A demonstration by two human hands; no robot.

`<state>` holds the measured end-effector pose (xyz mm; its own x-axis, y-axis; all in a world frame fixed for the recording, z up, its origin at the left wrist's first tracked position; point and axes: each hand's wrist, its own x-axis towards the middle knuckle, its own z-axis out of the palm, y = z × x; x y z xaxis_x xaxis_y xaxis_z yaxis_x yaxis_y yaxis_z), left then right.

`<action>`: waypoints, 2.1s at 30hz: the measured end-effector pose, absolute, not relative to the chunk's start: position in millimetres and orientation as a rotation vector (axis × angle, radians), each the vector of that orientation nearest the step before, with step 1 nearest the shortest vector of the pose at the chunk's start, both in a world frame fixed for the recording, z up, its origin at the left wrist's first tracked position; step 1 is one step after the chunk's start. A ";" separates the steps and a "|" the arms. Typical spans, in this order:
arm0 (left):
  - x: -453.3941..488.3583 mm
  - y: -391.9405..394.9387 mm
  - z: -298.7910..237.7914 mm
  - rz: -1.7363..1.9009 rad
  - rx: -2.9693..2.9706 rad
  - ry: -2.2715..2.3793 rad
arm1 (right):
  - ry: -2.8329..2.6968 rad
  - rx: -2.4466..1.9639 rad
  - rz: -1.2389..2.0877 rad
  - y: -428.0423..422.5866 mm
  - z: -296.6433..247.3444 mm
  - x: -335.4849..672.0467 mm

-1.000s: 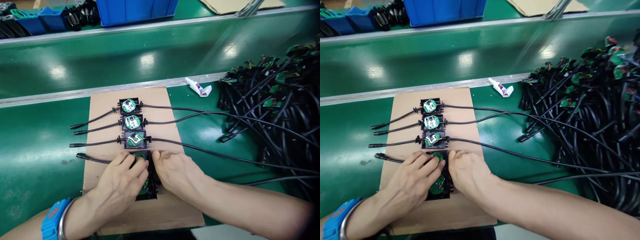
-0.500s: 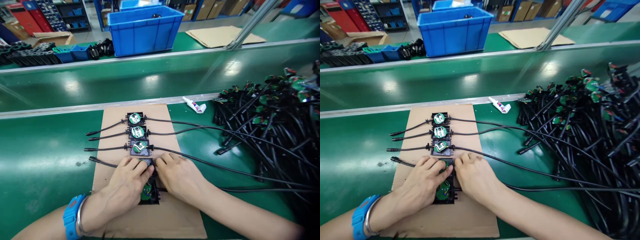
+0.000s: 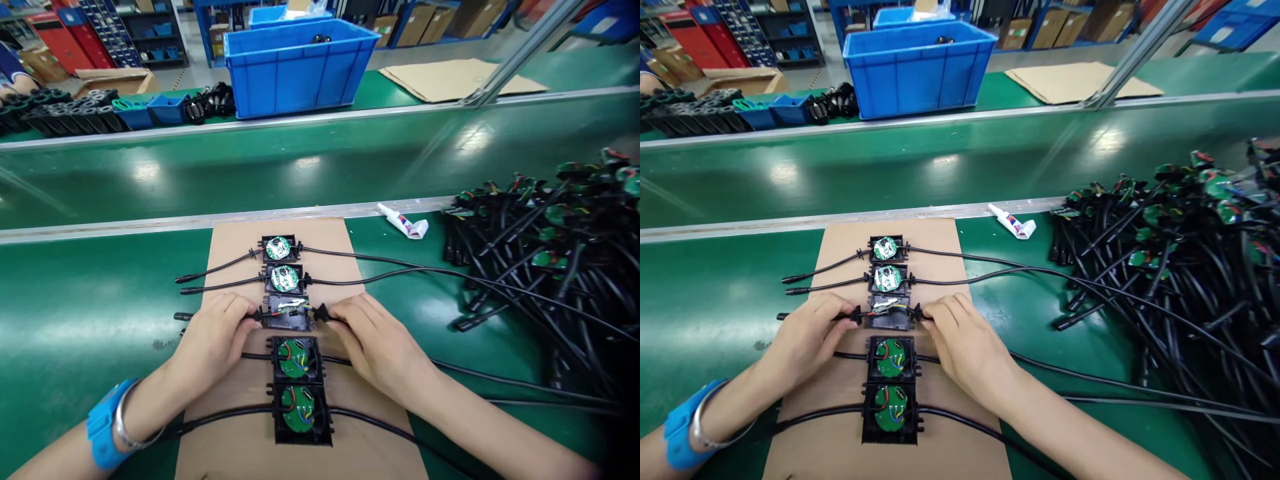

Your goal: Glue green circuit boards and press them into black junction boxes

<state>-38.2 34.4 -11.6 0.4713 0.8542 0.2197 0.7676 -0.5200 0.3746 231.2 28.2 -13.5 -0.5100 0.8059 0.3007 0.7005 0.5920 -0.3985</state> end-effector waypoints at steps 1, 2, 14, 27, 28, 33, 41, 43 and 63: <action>-38.8 31.7 -9.3 0.597 2.490 1.382 | -2.368 -1.201 0.315 24.1 -7.1 232.1; -39.3 29.1 -6.5 0.612 2.488 1.373 | -2.387 -1.217 0.323 20.3 -0.1 232.6; -27.4 41.7 0.6 0.325 2.640 1.348 | -2.948 -1.263 0.268 36.2 39.2 207.3; -24.2 48.6 -1.4 0.267 2.551 1.337 | -2.837 -1.415 0.673 53.4 37.5 190.1; -24.1 49.5 -1.5 0.278 2.543 1.333 | -2.819 -1.413 0.687 53.6 36.5 189.6; -22.4 51.9 -0.6 0.267 2.499 1.340 | -2.854 -1.412 0.693 52.3 33.1 186.0; -28.8 54.6 -4.3 0.427 2.404 1.284 | -2.848 -1.467 0.719 50.2 26.9 183.6; -30.1 56.4 -4.4 0.476 2.388 1.254 | -2.841 -1.465 0.698 48.2 21.9 185.0; -31.2 48.4 -16.8 0.473 2.972 1.100 | -2.580 -1.326 0.475 39.7 3.6 192.2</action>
<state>-31.2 48.4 -16.8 0.7209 0.6271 0.2950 0.6456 -0.7624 0.0432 192.2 39.7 3.6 -0.5769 0.8162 0.0320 0.7512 0.5455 -0.3716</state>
